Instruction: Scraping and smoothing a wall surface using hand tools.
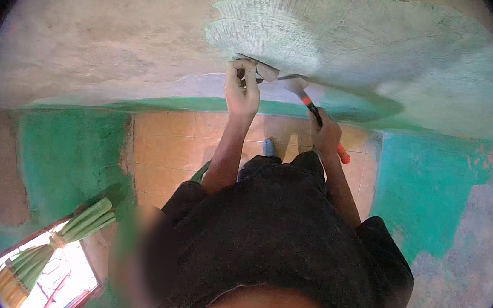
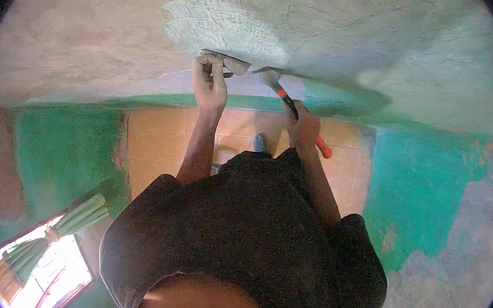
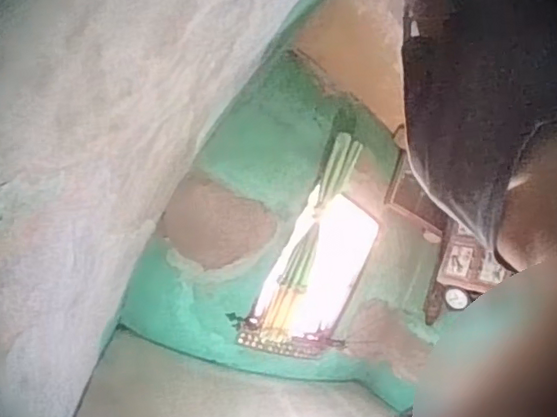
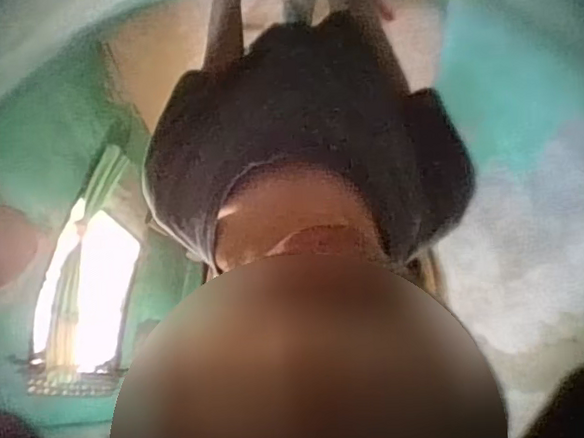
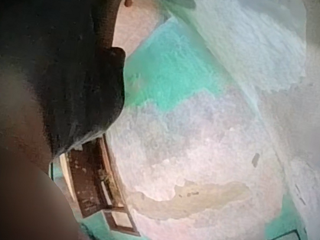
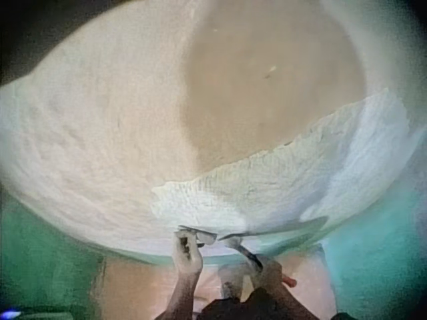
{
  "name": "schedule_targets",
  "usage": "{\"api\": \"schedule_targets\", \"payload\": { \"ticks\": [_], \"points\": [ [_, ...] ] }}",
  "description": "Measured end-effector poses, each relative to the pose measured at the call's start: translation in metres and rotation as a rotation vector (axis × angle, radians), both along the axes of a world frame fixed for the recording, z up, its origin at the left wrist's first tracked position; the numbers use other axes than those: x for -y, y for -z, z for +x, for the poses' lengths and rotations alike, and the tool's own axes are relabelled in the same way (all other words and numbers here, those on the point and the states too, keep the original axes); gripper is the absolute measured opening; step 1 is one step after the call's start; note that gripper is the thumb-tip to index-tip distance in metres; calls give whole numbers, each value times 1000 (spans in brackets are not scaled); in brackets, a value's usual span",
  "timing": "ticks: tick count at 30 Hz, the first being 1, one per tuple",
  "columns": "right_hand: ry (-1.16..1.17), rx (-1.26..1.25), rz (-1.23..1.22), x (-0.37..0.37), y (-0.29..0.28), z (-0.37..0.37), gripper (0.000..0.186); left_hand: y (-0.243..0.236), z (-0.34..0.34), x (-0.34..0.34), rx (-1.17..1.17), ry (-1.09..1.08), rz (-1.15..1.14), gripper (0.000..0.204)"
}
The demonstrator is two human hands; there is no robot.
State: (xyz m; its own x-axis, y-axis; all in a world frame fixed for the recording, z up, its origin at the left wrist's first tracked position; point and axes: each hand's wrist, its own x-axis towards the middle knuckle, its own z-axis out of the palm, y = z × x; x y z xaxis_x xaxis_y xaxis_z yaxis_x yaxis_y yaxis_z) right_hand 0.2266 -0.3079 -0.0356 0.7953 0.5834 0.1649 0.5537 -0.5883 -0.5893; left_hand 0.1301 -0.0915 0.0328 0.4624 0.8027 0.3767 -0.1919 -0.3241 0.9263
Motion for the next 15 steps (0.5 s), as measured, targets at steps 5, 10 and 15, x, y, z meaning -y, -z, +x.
{"api": "schedule_targets", "payload": {
  "ticks": [5, 10, 15],
  "points": [
    [70, 62, 43, 25, 14, 3, 29, -5, -4, 0, 20, 11, -19, 2],
    [113, 10, 27, 63, 25, 30, 29, -16, 1, 6, 67, -4, -71, 1],
    [113, -28, -39, 62, 26, 28, 28, -7, 4, 5, 60, -25, -26, 2]
  ]
}}
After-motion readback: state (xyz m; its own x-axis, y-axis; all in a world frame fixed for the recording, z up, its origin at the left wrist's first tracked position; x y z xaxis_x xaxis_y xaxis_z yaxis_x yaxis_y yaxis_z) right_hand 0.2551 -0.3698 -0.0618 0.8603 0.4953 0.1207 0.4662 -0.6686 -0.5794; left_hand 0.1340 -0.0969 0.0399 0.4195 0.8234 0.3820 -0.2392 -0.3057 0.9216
